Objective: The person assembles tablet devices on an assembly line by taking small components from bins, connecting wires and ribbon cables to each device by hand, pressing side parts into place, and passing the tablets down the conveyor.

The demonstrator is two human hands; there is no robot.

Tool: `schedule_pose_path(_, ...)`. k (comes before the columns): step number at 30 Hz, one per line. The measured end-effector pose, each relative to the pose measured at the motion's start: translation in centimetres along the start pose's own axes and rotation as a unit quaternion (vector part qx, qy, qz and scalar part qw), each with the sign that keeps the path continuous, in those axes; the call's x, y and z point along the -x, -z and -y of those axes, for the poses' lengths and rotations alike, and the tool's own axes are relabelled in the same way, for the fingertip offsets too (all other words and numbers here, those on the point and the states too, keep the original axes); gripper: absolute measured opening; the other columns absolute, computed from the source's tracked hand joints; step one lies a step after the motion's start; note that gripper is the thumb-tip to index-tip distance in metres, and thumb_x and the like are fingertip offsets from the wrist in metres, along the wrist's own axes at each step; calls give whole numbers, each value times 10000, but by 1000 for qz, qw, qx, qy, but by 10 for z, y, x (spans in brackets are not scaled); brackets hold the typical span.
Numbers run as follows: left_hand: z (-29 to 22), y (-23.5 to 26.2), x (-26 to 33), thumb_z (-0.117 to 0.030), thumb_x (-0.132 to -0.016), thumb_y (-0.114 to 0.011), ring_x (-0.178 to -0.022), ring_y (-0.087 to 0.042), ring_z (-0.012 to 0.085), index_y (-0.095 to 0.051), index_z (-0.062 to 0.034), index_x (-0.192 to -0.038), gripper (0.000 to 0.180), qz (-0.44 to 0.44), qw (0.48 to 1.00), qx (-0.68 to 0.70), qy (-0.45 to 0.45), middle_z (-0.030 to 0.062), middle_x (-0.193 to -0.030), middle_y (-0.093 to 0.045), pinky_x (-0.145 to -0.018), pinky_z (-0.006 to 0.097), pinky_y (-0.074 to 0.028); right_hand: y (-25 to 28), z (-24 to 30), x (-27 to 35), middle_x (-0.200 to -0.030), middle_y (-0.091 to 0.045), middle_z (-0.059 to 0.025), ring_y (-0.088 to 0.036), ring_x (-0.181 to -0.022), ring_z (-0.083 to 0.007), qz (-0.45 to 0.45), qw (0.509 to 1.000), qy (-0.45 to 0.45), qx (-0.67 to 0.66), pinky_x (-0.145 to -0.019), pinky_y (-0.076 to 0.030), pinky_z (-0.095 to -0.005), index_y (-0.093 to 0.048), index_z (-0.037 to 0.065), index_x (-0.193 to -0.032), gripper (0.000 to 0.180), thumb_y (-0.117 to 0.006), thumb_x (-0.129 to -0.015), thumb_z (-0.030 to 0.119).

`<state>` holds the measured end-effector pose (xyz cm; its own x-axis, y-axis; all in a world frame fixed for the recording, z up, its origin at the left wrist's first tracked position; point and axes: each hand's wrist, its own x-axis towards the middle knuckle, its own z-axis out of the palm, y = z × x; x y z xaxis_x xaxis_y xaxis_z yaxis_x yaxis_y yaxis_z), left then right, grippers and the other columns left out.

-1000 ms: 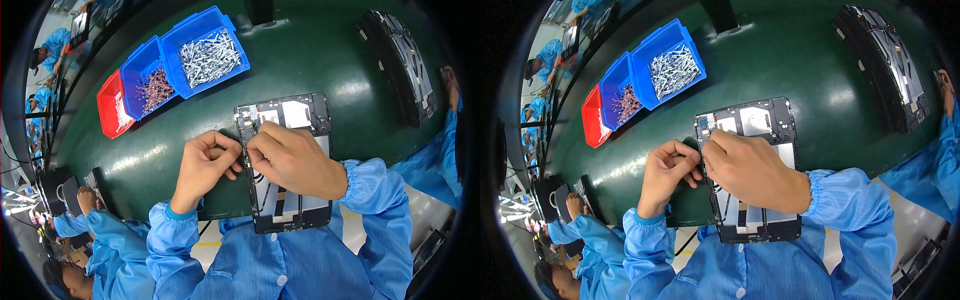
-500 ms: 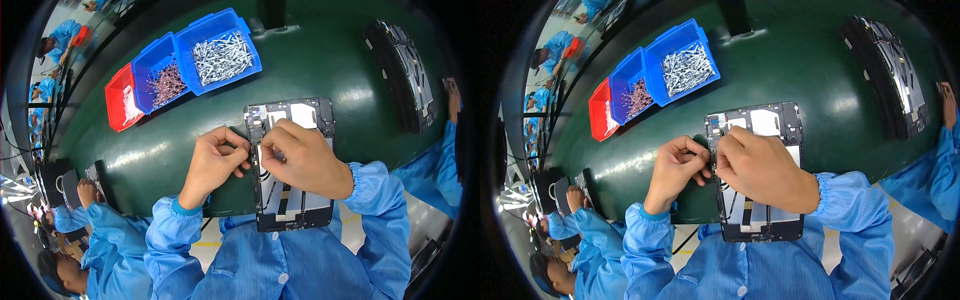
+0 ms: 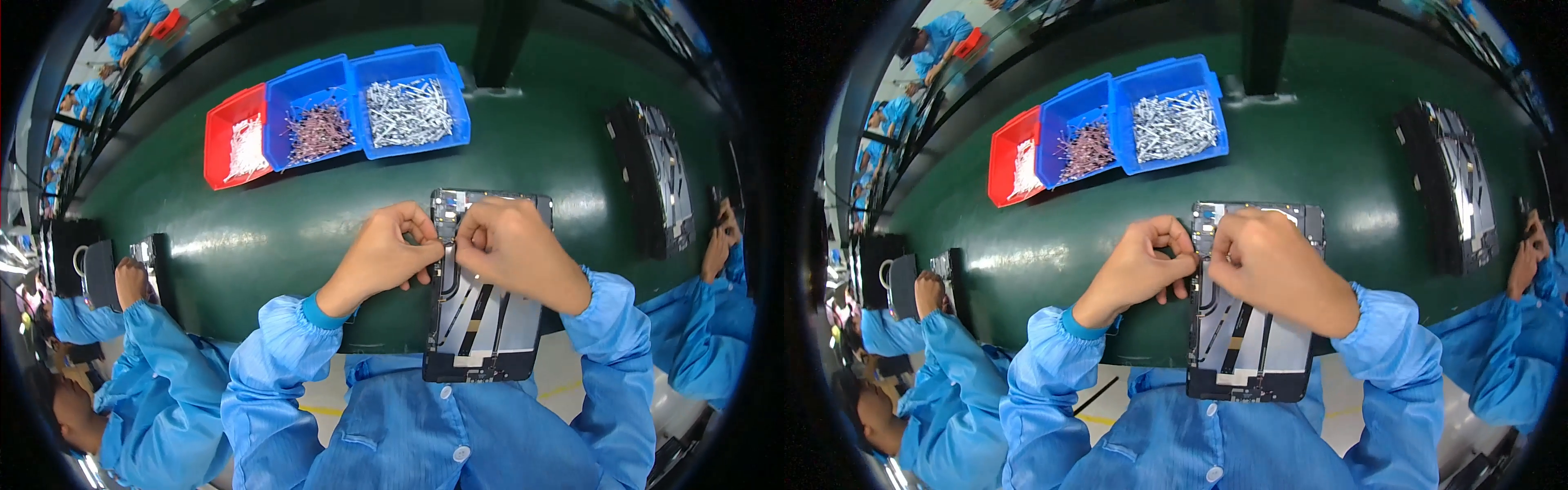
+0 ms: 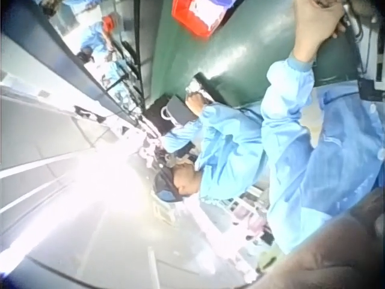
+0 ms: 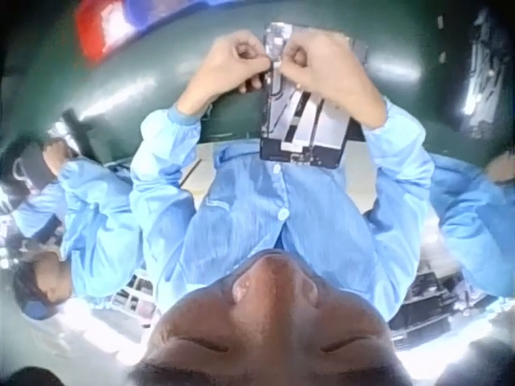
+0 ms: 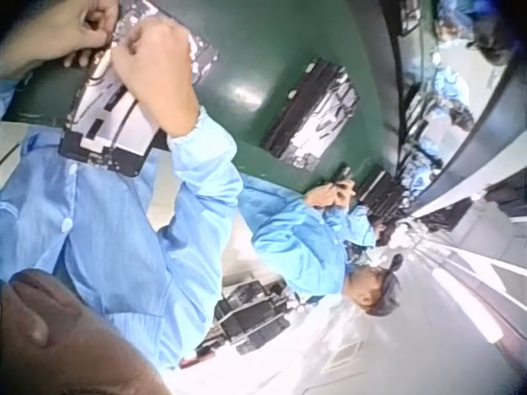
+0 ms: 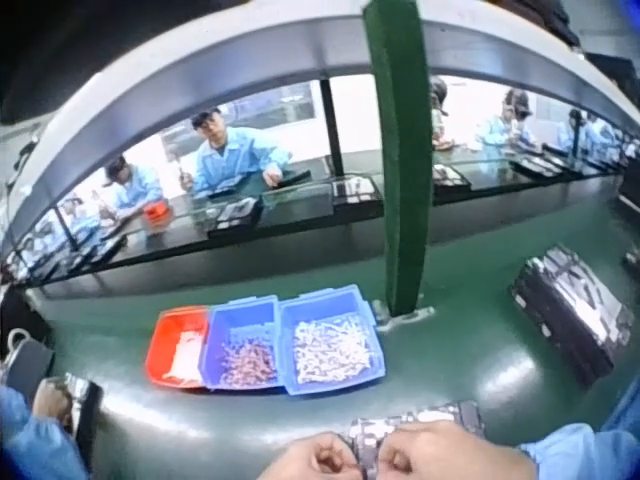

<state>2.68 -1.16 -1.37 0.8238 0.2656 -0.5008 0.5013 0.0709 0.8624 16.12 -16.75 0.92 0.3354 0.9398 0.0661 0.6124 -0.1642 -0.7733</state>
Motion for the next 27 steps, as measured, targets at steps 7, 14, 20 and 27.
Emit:
schedule_pose_path(7,4,4,3,-99,-853,-702,-577,-655,116,-583,-5,-929,169,16,1000,12,-21,35,-758,-619,-391,227,-442,32,5,-85,-829,-662,-143,-653,-797,-301,-114,969,87,203,-693,-500,-412,-688,2,-835,115,-660,-826,113)
schedule_pose_path(14,4,21,5,-152,-919,-708,-673,-614,74,-602,-13,-996,191,9,994,98,-54,19,-825,-625,-472,199,-453,7,-19,-138,-872,-660,-85,-594,-921,-263,24,923,180,340,-794,-392,-400,-713,58,-837,82,-681,-823,132)
schedule_pose_path(20,11,28,4,-226,-911,-712,-639,-616,76,-616,-30,-992,233,-24,988,115,-97,14,-773,-648,-449,214,-443,3,-20,-145,-790,-646,-98,-605,-843,-280,8,926,175,333,-772,-391,-399,-679,53,-777,47,-673,-749,89)
schedule_pose_path(27,9,23,7,-106,-890,-723,-621,-593,62,-629,-15,-1004,173,-171,968,60,-173,26,-839,-621,-448,206,-437,32,6,-118,-776,-623,-111,-607,-762,-282,-14,952,159,263,-727,-449,-366,-628,17,-771,73,-664,-740,73)
